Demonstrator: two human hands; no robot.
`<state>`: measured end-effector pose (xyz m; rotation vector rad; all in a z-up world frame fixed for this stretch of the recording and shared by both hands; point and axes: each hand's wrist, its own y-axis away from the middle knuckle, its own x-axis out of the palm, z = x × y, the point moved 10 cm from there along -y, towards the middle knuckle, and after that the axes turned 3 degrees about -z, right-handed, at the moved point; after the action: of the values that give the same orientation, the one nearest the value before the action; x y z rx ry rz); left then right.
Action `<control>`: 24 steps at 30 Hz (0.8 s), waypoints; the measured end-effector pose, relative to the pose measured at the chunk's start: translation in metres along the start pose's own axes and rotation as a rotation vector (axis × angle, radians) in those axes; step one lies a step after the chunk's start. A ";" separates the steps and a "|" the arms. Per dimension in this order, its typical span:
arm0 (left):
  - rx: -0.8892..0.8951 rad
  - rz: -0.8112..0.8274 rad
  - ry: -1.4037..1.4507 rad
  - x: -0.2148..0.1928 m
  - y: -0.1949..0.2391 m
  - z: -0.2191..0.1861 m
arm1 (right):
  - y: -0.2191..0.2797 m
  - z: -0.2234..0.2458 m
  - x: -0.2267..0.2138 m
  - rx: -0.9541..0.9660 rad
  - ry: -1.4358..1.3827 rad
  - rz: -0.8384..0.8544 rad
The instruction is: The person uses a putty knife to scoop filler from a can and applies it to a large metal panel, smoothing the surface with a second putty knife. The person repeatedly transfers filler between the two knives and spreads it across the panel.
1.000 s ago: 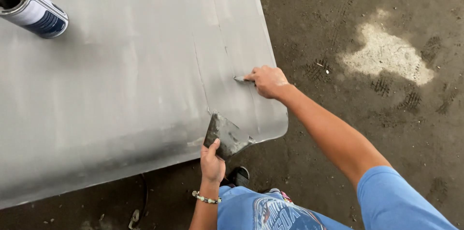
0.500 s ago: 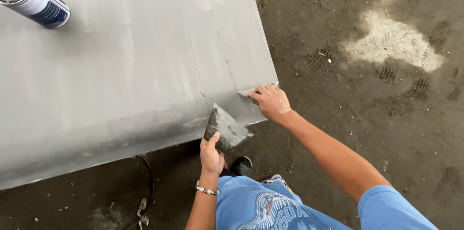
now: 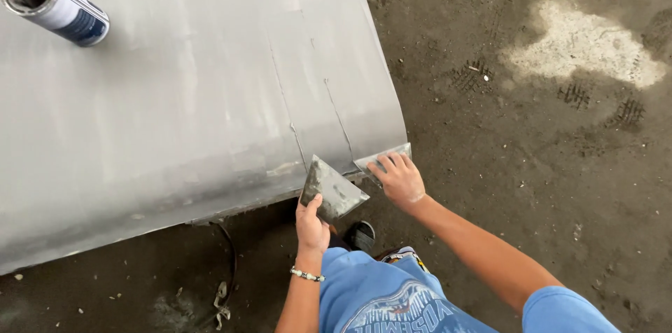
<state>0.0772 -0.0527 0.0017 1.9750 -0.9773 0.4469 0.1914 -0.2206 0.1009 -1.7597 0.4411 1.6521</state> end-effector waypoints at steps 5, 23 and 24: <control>0.005 -0.051 -0.026 0.003 -0.001 0.006 | 0.012 -0.014 0.037 0.116 -0.114 0.324; 0.327 0.035 -0.378 0.196 -0.200 -0.103 | -0.285 -0.172 -0.030 0.440 -0.489 0.161; 0.331 0.035 -0.372 0.209 -0.216 -0.112 | -0.308 -0.181 -0.029 0.435 -0.484 0.161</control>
<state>0.3822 0.0117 0.0771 2.3993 -1.2315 0.2761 0.5237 -0.1271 0.1972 -0.9918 0.6627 1.8508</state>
